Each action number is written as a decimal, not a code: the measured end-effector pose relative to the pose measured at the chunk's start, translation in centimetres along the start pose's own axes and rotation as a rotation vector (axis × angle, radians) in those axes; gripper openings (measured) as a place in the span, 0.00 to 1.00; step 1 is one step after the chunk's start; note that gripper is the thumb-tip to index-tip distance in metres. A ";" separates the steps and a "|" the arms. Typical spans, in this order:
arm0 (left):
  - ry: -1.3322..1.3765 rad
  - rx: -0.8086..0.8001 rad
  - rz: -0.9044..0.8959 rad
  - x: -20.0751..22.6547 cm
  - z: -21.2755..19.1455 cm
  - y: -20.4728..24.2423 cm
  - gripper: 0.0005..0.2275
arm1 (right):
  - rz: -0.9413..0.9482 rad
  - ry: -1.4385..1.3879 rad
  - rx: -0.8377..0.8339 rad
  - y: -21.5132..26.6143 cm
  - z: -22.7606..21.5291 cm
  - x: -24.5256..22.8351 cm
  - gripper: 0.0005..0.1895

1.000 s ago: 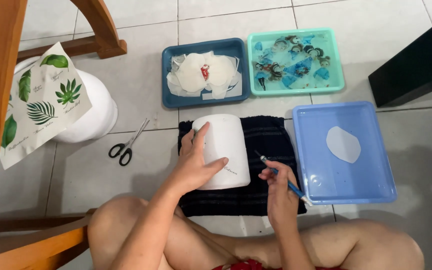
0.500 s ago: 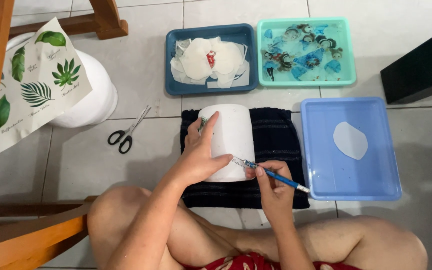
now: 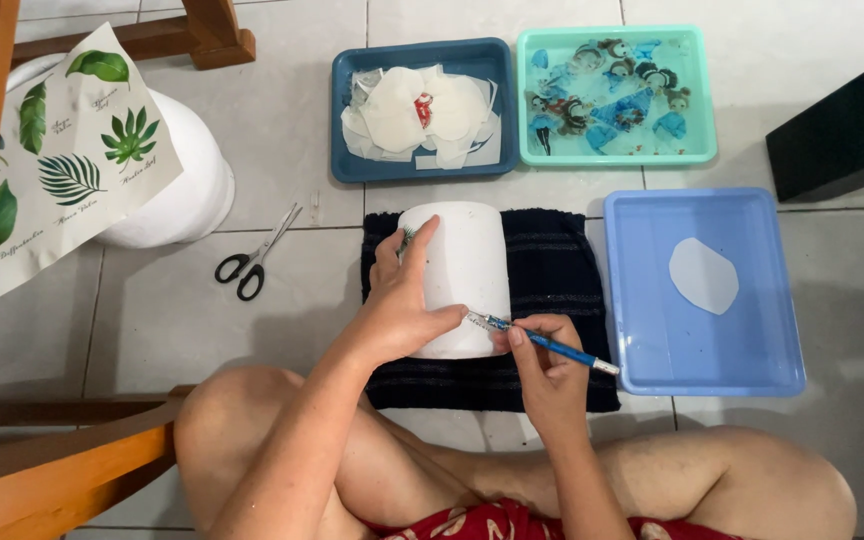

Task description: Decorating a white ceramic pot by applying leaf decals and cutting out new decal shapes from a sheet using scissors

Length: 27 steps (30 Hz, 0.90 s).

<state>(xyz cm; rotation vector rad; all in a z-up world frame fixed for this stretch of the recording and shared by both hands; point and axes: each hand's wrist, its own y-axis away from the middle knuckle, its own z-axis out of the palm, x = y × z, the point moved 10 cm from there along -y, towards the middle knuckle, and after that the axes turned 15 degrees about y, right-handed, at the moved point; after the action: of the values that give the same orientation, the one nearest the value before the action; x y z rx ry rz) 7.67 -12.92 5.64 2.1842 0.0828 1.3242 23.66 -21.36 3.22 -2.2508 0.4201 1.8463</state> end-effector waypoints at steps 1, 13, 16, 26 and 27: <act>0.000 -0.001 0.000 0.1 0.0 0.1 0.40 | 0.001 0.000 0.001 0.0 0.0 0.0 0.05; 0.016 0.011 -0.033 0.3 0.1 0.5 0.40 | -0.011 0.013 0.083 1.3 -0.8 0.4 0.06; 0.031 0.000 -0.025 0.0 0.2 0.4 0.38 | -0.021 0.006 0.120 1.7 -0.8 0.3 0.06; 0.012 0.055 0.012 0.1 0.2 0.1 0.41 | -0.015 -0.031 0.153 2.2 -1.0 0.9 0.05; 0.006 0.062 0.018 0.1 0.2 0.1 0.41 | -0.012 -0.040 0.160 2.3 -1.1 1.2 0.04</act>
<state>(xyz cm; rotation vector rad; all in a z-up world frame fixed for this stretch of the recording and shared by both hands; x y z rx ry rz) 7.83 -13.05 5.70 2.2377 0.1077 1.3548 24.10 -23.97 2.30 -2.1038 0.5261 1.7799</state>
